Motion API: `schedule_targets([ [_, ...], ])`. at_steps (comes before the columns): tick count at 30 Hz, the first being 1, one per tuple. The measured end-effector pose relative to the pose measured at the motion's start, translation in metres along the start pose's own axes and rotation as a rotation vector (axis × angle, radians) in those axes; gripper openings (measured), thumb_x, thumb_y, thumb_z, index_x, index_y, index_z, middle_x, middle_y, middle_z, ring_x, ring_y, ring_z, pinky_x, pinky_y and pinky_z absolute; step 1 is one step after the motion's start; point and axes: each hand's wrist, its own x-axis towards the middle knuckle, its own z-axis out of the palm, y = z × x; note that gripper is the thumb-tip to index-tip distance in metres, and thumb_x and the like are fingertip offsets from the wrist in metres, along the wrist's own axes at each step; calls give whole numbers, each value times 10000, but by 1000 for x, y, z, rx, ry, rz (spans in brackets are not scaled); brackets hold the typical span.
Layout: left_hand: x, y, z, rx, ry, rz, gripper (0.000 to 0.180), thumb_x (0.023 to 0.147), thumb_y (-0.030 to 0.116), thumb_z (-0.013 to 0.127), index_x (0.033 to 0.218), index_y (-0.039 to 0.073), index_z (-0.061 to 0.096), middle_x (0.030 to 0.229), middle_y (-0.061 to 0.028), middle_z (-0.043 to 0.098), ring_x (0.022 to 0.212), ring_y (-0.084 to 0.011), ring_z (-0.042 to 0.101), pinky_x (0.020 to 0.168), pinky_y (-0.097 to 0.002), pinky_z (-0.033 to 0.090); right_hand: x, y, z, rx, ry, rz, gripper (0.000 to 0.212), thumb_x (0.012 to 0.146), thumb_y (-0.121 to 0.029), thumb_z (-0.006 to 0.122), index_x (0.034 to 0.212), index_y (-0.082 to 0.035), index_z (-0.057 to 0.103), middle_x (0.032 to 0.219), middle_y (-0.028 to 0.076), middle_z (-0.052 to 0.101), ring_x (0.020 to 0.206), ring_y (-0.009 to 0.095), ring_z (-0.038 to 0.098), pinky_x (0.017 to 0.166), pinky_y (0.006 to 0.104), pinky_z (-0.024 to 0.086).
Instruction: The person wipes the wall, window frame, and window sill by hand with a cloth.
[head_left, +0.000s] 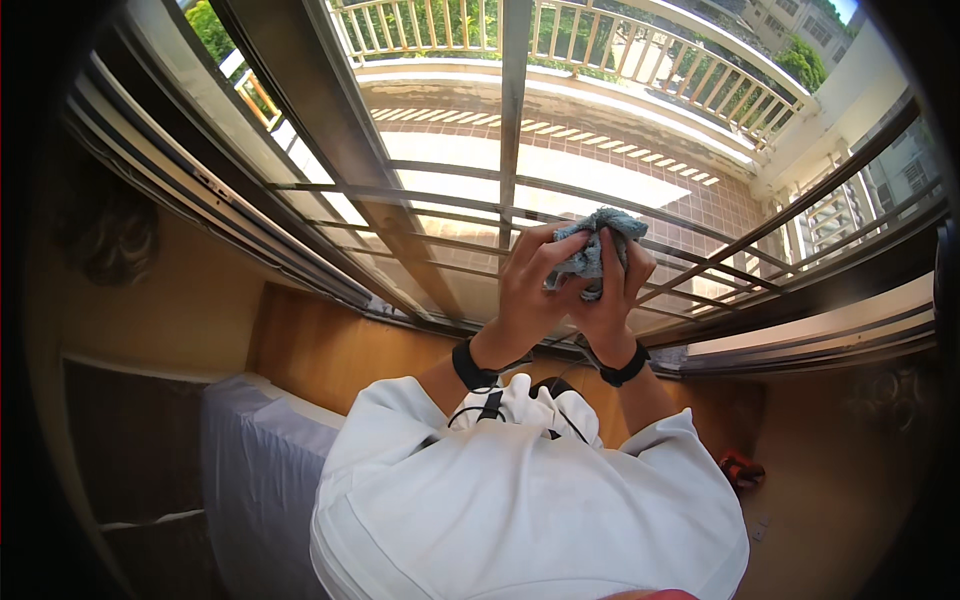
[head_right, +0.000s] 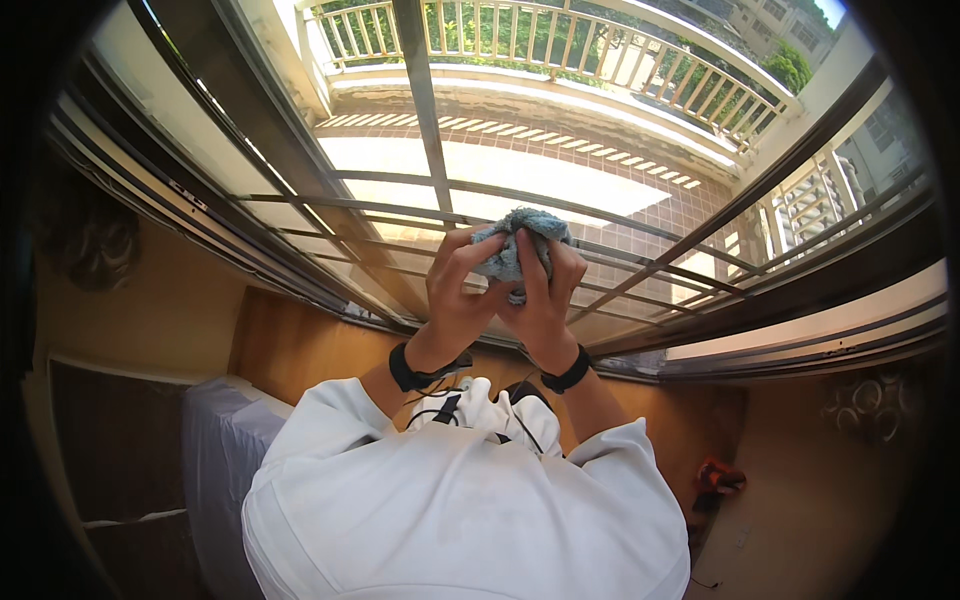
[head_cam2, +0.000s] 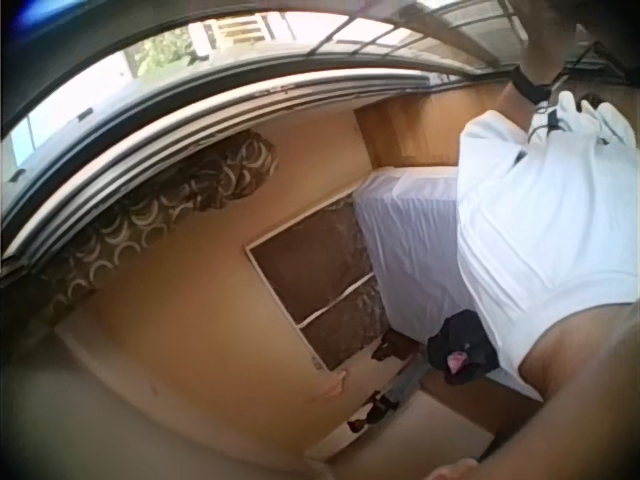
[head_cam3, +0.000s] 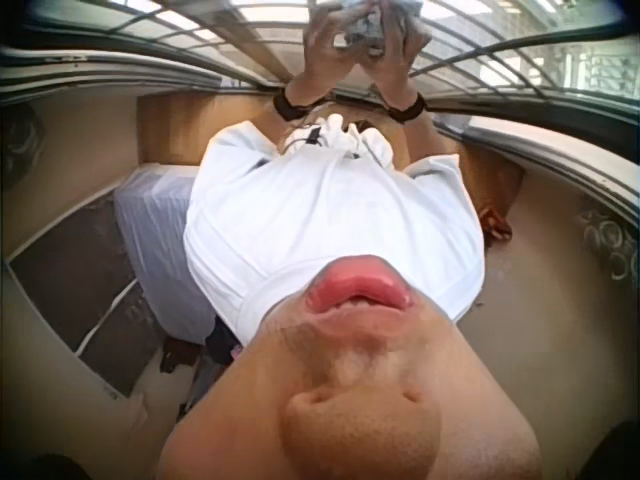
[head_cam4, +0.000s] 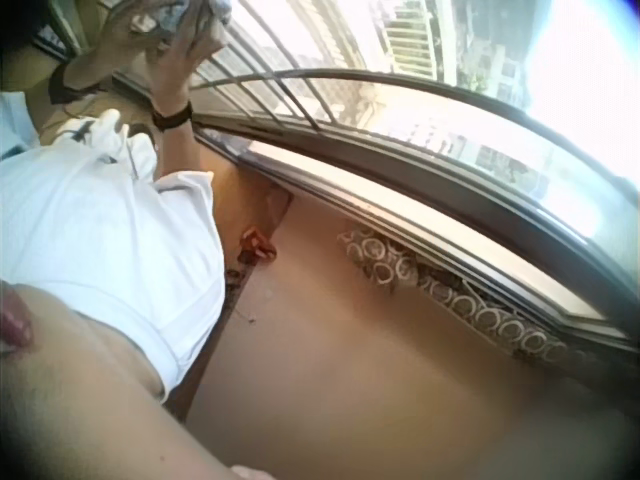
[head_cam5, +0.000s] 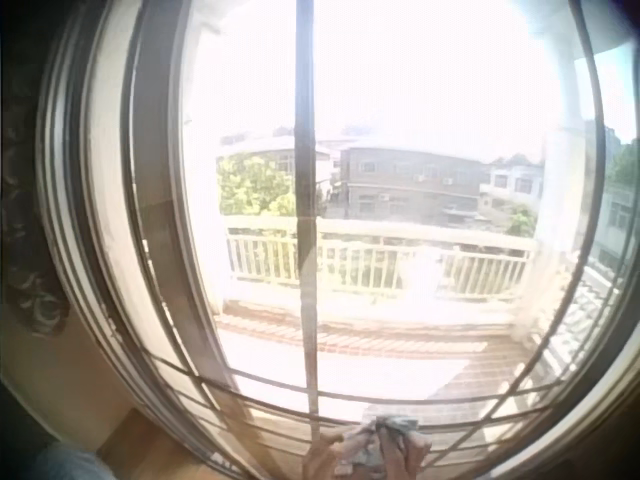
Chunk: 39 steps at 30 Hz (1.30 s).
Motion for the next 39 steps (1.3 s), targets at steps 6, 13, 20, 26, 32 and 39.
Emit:
schedule_targets([
  [6, -21, 4, 48, -128, -174, 60, 516, 592, -51, 716, 1081, 69, 605, 1042, -147, 602, 908, -324, 606, 740, -380, 517, -52, 43, -26, -78, 134, 81, 624, 814, -339, 689, 1297, -20, 456, 1235, 189, 391, 1114, 346, 401, 944, 487, 332],
  [13, -81, -28, 49, -72, -400, -142, 495, 647, 18, 722, 1115, 78, 572, 1073, -133, 571, 942, -342, 573, 785, -410, 493, -127, 48, -13, -12, -27, 237, 605, 821, -292, 674, 1303, -1, 452, 1232, 195, 386, 1121, 366, 379, 950, 488, 320],
  [20, -75, -15, 31, 79, -285, -256, 499, 657, -8, 736, 1117, 52, 551, 1085, -157, 574, 984, -327, 589, 825, -379, 492, -83, 40, -14, 142, -150, 103, 636, 682, -118, 715, 1291, -76, 535, 1138, 163, 462, 1009, 342, 453, 893, 467, 360],
  [26, -29, 32, 73, 22, -135, -81, 484, 641, -1, 741, 1095, 62, 588, 1058, -155, 600, 925, -343, 607, 769, -399, 513, -40, 64, -58, 169, -1, 54, 637, 668, -112, 722, 1275, -64, 536, 1174, 179, 457, 1010, 358, 450, 867, 456, 367],
  [32, -21, 62, 148, -54, -196, 104, 490, 603, 13, 752, 1067, 77, 608, 1050, -137, 610, 905, -330, 609, 716, -394, 524, -60, 118, -115, 104, 124, 101, 677, 763, -338, 745, 1299, -36, 462, 1249, 197, 416, 1079, 341, 425, 914, 478, 331],
  [39, -83, 54, 205, -50, -433, -1, 507, 614, -29, 733, 1097, 65, 612, 1063, -142, 610, 922, -335, 609, 757, -380, 517, -151, 153, -135, 19, 94, 415, 608, 777, -268, 713, 1258, 18, 478, 1246, 233, 416, 1151, 390, 405, 968, 491, 354],
])
